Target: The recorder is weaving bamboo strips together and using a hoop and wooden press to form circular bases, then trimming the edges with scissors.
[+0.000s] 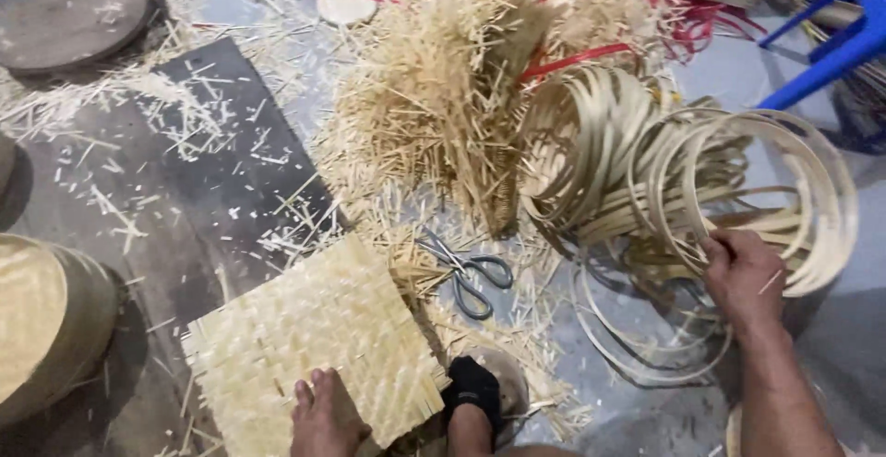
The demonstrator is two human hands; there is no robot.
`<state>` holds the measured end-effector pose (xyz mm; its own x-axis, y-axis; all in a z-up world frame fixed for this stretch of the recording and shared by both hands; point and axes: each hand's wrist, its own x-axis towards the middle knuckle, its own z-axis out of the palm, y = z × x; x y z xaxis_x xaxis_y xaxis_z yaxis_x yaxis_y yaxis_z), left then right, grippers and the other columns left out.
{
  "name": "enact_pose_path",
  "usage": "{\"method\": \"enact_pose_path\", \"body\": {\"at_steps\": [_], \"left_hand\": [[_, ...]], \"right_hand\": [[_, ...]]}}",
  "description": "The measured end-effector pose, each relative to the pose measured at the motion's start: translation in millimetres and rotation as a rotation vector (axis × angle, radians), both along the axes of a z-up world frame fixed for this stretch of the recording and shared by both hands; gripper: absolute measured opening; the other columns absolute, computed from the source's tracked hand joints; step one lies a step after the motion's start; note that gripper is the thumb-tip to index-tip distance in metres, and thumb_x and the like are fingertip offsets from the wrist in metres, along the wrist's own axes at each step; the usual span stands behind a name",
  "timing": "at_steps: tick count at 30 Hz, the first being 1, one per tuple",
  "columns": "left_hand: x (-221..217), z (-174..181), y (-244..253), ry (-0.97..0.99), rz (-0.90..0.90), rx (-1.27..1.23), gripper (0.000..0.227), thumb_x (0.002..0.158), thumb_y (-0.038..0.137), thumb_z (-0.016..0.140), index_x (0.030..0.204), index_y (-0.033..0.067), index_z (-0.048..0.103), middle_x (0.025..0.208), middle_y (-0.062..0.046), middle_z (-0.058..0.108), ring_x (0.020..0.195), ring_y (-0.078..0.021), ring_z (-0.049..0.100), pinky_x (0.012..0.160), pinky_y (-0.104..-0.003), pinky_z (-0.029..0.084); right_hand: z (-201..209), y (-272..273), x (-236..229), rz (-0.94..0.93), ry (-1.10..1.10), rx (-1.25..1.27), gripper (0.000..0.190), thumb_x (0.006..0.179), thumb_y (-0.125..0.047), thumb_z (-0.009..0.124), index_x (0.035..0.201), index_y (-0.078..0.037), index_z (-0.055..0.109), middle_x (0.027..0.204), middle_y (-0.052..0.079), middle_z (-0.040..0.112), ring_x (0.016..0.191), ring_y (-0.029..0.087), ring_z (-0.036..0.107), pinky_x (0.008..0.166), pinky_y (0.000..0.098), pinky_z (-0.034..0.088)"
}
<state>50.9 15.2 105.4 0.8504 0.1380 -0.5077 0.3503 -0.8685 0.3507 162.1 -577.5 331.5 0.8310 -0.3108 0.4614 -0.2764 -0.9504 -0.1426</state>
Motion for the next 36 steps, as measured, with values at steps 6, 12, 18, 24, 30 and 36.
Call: {"method": "enact_pose_path", "body": {"at_steps": [6, 12, 18, 24, 30, 36], "left_hand": [[0.7, 4.5, 3.9, 0.044, -0.033, 0.041, 0.125, 0.060, 0.036, 0.101, 0.155, 0.0171, 0.024, 0.166, -0.016, 0.023, 0.155, -0.0434, 0.017, 0.124, -0.055, 0.028], [7.2, 33.2, -1.7, 0.054, -0.036, 0.020, 0.117, 0.064, 0.035, 0.099, 0.154, 0.0174, 0.027, 0.166, -0.016, 0.023, 0.156, -0.0430, 0.017, 0.126, -0.051, 0.029], [6.1, 32.7, 0.2, 0.063, -0.040, 0.002, 0.116, 0.066, 0.035, 0.099, 0.155, 0.0156, 0.027, 0.166, -0.017, 0.021, 0.156, -0.0430, 0.015, 0.125, -0.051, 0.027], [2.3, 28.3, -4.8, 0.003, 0.027, -0.006, 0.117, 0.059, 0.030, 0.101, 0.155, 0.0179, 0.034, 0.165, -0.013, 0.026, 0.156, -0.0383, 0.018, 0.126, -0.049, 0.030], [-4.2, -24.5, 1.1, -0.135, 0.034, 0.008, 0.110, 0.060, 0.026, 0.097, 0.153, 0.0167, 0.040, 0.160, -0.016, 0.032, 0.150, -0.0450, 0.027, 0.120, -0.051, 0.037], [-19.3, -211.8, -13.9, -0.623, 0.091, 0.253, 0.055, 0.087, 0.022, 0.077, 0.138, 0.0221, 0.057, 0.149, -0.016, 0.050, 0.136, -0.0495, 0.044, 0.100, -0.060, 0.049]], "right_hand": [[19.4, -14.3, -9.1, -0.027, 0.124, -0.016, 0.015, 0.107, -0.018, 0.065, 0.117, -0.007, 0.064, 0.094, 0.018, 0.073, 0.089, 0.037, 0.072, 0.083, 0.0488, 0.055], [69.3, -16.1, 7.5, -0.070, 0.285, 0.000, 0.022, 0.105, -0.024, 0.063, 0.121, -0.009, 0.064, 0.101, 0.020, 0.073, 0.093, 0.037, 0.073, 0.082, 0.0490, 0.056], [9.3, -66.9, 18.0, 0.061, 0.564, 0.403, 0.039, 0.104, -0.031, 0.056, 0.137, -0.011, 0.060, 0.111, 0.015, 0.074, 0.098, 0.028, 0.074, 0.088, 0.0420, 0.057], [-46.7, -105.3, 19.0, 0.114, 0.707, 0.442, 0.041, 0.098, -0.035, 0.059, 0.129, -0.011, 0.071, 0.106, 0.012, 0.078, 0.096, 0.025, 0.076, 0.089, 0.0402, 0.059], [-62.4, -102.9, 14.3, 0.192, 0.841, 0.318, 0.036, 0.101, -0.035, 0.062, 0.116, -0.004, 0.071, 0.100, 0.020, 0.068, 0.090, 0.033, 0.068, 0.080, 0.0414, 0.058], [-146.1, -146.5, 36.6, 0.184, 0.616, 0.292, 0.029, 0.092, -0.023, 0.068, 0.115, -0.004, 0.072, 0.095, 0.014, 0.076, 0.087, 0.024, 0.076, 0.081, 0.0386, 0.062]]}}
